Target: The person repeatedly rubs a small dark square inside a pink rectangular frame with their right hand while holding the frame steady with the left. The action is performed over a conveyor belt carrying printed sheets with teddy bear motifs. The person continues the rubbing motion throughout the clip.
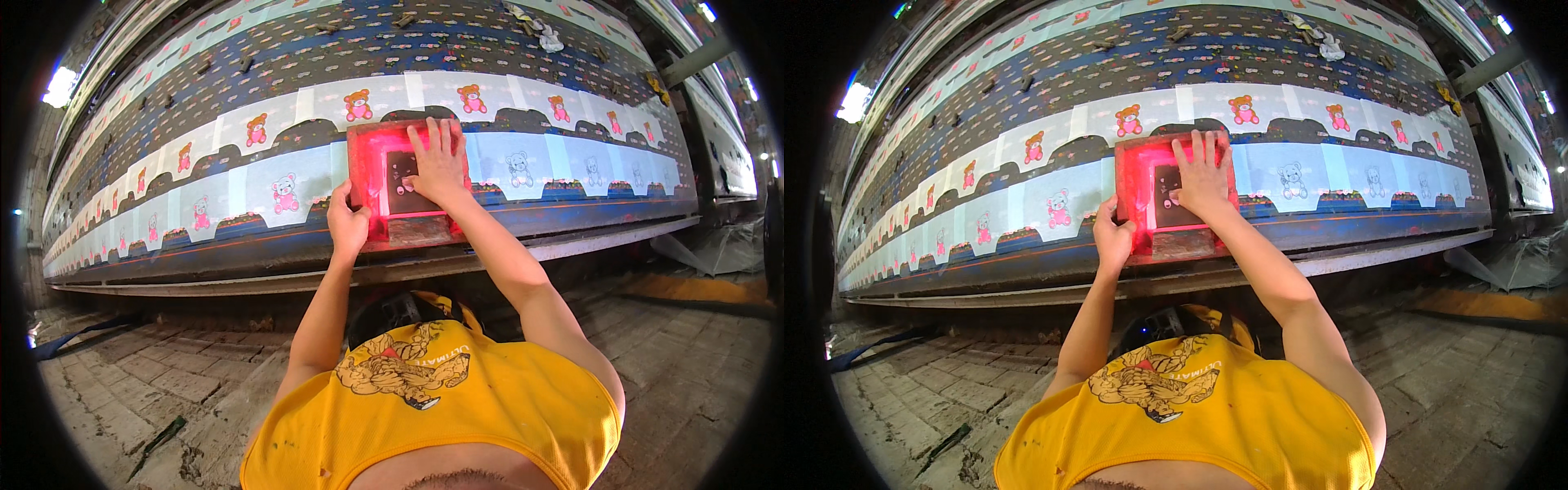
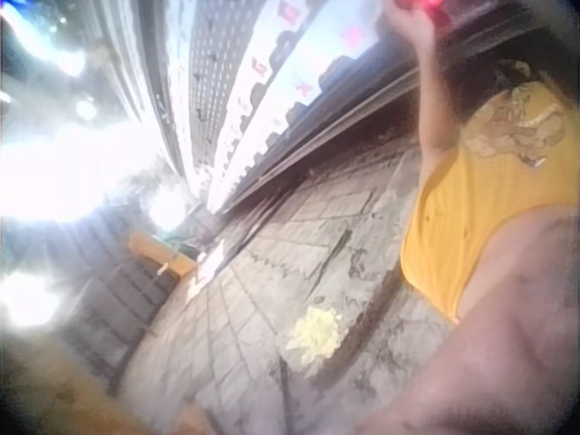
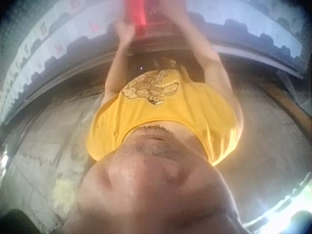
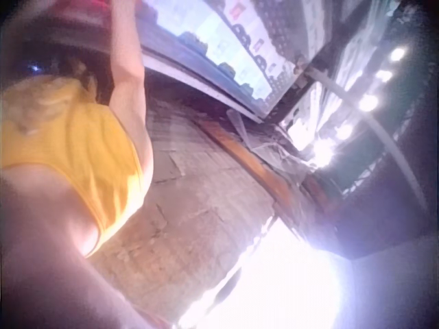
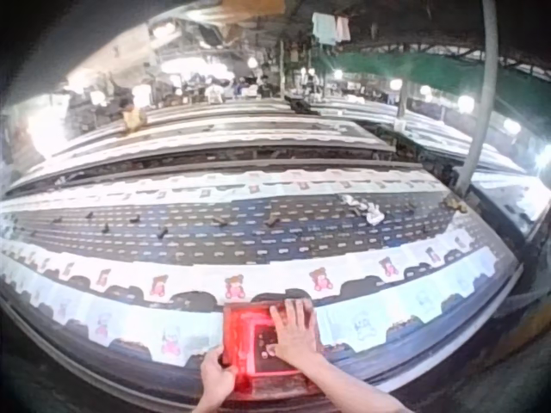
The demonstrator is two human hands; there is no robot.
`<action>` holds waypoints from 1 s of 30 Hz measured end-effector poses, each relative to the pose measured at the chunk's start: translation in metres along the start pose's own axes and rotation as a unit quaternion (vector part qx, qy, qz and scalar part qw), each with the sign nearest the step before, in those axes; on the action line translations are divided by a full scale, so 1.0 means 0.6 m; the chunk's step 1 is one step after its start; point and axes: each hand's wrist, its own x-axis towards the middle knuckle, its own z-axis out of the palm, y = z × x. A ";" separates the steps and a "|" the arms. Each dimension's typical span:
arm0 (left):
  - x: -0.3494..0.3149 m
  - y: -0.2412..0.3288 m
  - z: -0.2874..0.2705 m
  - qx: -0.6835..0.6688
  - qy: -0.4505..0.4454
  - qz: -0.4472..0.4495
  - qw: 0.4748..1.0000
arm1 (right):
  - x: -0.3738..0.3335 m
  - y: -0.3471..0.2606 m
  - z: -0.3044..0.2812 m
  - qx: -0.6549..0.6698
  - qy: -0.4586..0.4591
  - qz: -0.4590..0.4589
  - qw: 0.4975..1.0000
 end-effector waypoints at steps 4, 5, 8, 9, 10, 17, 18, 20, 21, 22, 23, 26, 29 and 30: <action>-0.002 -0.022 -0.001 0.001 0.009 0.012 1.000 | 0.007 -0.005 -0.010 0.004 0.028 -0.004 1.000; -0.002 -0.029 -0.002 0.007 0.014 0.019 1.000 | 0.013 -0.006 -0.010 0.009 0.034 -0.008 0.999; 0.003 -0.035 0.004 0.015 0.002 0.024 1.000 | 0.013 -0.003 0.012 -0.039 -0.016 -0.020 0.999; 0.002 -0.032 0.003 0.008 0.004 0.019 1.000 | 0.013 -0.007 0.010 -0.027 -0.017 -0.012 0.999; -0.001 -0.028 0.003 0.000 0.005 0.014 1.000 | 0.015 -0.006 0.007 -0.009 0.003 -0.015 1.000; -0.002 -0.032 0.000 0.003 0.008 0.031 0.999 | 0.004 -0.029 -0.004 -0.020 -0.023 -0.031 0.999; -0.002 -0.032 0.000 -0.001 0.005 0.035 0.999 | 0.001 -0.028 -0.005 -0.021 -0.018 -0.025 0.999; -0.001 -0.031 0.002 -0.010 -0.002 0.044 0.999 | 0.007 -0.022 0.002 0.006 0.008 -0.026 1.000; 0.000 -0.027 0.001 -0.003 -0.007 0.036 0.999 | 0.009 -0.026 0.003 -0.004 -0.004 -0.025 1.000; 0.000 -0.023 -0.001 0.004 -0.012 0.028 1.000 | 0.008 -0.028 0.004 -0.013 -0.015 -0.024 1.000; 0.000 -0.019 -0.003 0.011 -0.017 0.020 1.000 | 0.005 -0.026 0.003 -0.009 -0.005 -0.017 1.000; -0.002 -0.008 -0.002 0.017 -0.011 0.013 1.000 | 0.002 -0.019 -0.012 -0.001 0.028 -0.006 1.000; 0.000 -0.019 -0.002 0.009 -0.002 0.021 1.000 | -0.017 0.003 -0.035 0.097 0.087 0.004 0.992; 0.002 -0.014 0.002 0.000 -0.005 0.017 1.000 | -0.023 0.021 -0.034 0.127 0.112 -0.001 0.986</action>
